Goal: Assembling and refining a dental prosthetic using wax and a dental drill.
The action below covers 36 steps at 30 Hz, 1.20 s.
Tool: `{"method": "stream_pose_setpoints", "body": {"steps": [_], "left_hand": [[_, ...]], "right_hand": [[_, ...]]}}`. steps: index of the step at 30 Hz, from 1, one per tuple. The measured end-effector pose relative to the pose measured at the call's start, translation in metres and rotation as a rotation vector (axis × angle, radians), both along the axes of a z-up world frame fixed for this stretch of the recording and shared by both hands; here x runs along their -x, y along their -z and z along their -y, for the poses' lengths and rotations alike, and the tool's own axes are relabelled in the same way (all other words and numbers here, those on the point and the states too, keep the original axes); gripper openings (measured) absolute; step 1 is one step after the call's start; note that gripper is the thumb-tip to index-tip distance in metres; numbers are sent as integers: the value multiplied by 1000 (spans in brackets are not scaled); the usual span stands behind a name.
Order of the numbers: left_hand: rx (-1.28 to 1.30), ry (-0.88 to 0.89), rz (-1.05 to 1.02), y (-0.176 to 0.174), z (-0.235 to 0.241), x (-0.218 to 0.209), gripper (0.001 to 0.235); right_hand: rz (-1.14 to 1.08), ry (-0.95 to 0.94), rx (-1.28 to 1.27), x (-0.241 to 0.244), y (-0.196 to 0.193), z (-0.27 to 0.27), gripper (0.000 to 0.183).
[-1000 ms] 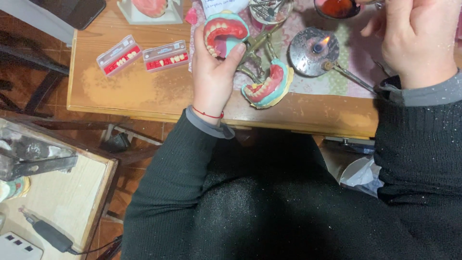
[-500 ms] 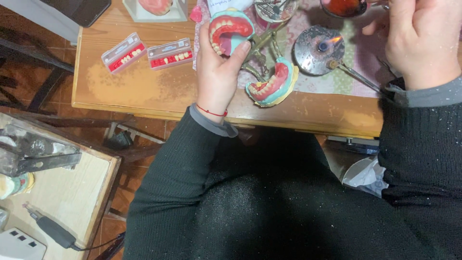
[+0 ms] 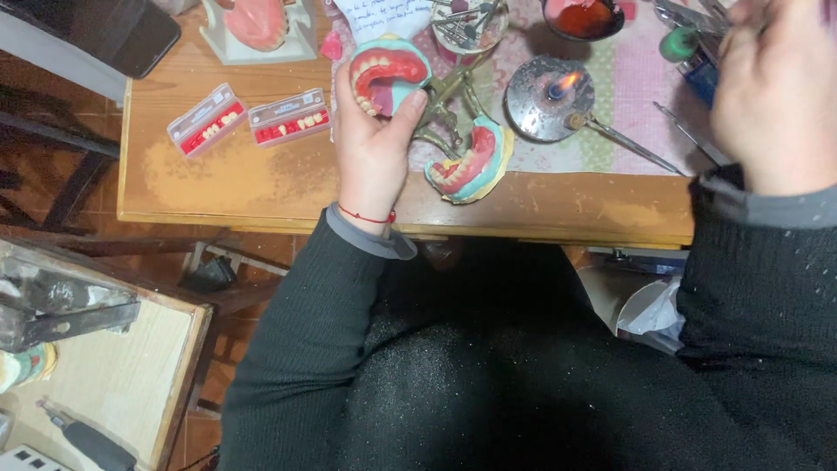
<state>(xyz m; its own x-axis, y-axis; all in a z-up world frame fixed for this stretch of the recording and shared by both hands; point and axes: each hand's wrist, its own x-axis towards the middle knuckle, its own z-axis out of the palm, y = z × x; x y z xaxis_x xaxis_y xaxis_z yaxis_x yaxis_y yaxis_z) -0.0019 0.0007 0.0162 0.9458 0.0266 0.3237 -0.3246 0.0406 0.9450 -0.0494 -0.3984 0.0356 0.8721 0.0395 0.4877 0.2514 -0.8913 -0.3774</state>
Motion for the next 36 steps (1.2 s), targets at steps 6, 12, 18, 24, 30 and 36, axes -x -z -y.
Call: {"method": "stream_pose_setpoints", "body": {"steps": [6, 12, 18, 24, 30, 36], "left_hand": [[171, 51, 38, 25, -9, -8, 36], [544, 45, -61, 27, -44, -19, 32], [582, -41, -41, 36, -57, -23, 40], [513, -41, 62, 29, -56, -20, 48], [438, 9, 89, 19, -50, -16, 47], [327, 30, -14, 17, -51, 0, 33]], "right_hand": [[-57, 79, 336, 26, -17, -47, 9], [-216, 13, 403, 31, -3, -78, 9], [-165, -670, 308, 54, -22, -235, 62], [-140, -500, 155, 17, 13, -286, 72], [-109, -293, 74, 35, 13, -257, 89], [-138, -162, 106, 113, 5, -163, 90]]}}
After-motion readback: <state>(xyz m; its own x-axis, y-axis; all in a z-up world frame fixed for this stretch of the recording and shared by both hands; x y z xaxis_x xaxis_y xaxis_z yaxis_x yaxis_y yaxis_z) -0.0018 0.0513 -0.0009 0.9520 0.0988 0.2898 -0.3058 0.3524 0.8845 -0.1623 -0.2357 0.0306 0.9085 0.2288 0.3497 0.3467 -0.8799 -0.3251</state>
